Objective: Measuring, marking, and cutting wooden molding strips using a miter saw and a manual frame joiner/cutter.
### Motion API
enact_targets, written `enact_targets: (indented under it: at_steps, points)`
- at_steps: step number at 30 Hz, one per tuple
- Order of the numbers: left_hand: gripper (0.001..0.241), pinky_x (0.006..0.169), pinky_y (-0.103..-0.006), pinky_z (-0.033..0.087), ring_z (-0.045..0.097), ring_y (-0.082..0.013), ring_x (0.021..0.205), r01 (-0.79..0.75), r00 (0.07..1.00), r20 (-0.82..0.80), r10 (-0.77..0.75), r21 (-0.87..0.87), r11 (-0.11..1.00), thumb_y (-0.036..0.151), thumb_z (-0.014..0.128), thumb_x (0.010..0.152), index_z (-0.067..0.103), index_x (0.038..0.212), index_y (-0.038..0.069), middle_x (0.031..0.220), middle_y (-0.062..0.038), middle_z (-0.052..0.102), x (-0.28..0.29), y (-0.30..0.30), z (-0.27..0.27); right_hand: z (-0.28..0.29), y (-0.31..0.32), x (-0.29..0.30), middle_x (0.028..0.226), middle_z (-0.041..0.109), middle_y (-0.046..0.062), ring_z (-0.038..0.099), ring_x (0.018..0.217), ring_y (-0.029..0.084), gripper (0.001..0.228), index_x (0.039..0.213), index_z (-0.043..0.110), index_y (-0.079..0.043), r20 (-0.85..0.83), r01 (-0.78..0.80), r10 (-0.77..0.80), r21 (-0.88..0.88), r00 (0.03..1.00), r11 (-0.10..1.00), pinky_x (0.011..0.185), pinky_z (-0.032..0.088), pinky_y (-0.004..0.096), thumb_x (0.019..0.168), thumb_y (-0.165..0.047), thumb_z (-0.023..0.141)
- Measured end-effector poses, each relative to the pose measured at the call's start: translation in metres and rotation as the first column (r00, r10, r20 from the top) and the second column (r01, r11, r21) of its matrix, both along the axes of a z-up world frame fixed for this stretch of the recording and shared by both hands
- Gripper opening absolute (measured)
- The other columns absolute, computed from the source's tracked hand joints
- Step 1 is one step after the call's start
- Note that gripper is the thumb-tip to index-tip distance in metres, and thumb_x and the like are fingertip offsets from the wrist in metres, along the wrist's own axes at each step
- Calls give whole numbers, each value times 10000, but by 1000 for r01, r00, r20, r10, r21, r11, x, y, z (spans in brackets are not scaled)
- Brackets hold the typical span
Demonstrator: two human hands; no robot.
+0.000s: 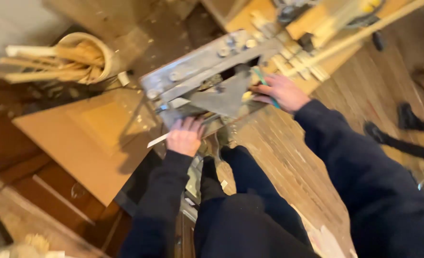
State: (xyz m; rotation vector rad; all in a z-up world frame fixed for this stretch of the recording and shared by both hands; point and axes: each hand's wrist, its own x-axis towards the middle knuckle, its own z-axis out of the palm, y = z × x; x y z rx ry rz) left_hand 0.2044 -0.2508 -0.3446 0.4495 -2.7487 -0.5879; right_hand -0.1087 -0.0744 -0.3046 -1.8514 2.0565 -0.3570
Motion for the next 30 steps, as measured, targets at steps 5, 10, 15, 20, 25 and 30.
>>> enact_targets:
  at_steps: [5,10,15,20,25,30]
  points:
    - [277,724,-421,545,623,-301,817,-63,994,-91,65,21,998,201,777,842,750,1111,143,996,-51,674,-8,-6,6,-4,0,-5,943,623,112,624,948,344,277,1072,677,-120,17,-20,20,12,1000,1000,791,493,451,962,-373,703]
    - [273,721,-425,550,625,-312,816,-49,994,-94,49,-4,999,177,787,834,743,1098,120,1021,-62,685,-7,-9,4,13,-8,-6,928,627,111,616,891,347,326,1044,674,-119,12,40,-40,23,999,999,774,482,465,909,-413,721]
    - [264,713,-419,556,633,-314,826,-53,993,-105,53,1,999,170,789,845,738,1097,112,1010,-65,680,-9,-7,5,8,2,-6,953,624,119,611,904,347,310,1006,642,-102,15,-14,15,-46,1000,999,784,487,462,934,-392,725]
    - [248,720,-420,556,640,-308,828,-61,989,-134,61,0,998,171,789,845,737,1082,122,987,-64,677,-6,-9,13,49,7,-7,935,624,104,627,960,342,188,978,640,-105,-53,50,-49,17,997,999,810,508,460,946,-268,727]
    - [247,721,-417,554,627,-309,805,-58,986,-158,58,2,998,175,788,847,740,1083,117,992,-54,680,-10,-8,9,105,24,2,1036,682,75,661,997,318,130,1022,665,-108,-94,150,-167,-167,981,974,805,541,423,925,-150,741]
    - [242,719,-413,553,627,-307,802,-69,988,-141,66,-15,998,177,789,847,741,1076,119,994,-52,679,-6,-8,8,128,48,2,1098,712,92,704,1023,275,208,1047,685,-78,-146,318,-396,-381,906,868,860,584,366,886,18,775]
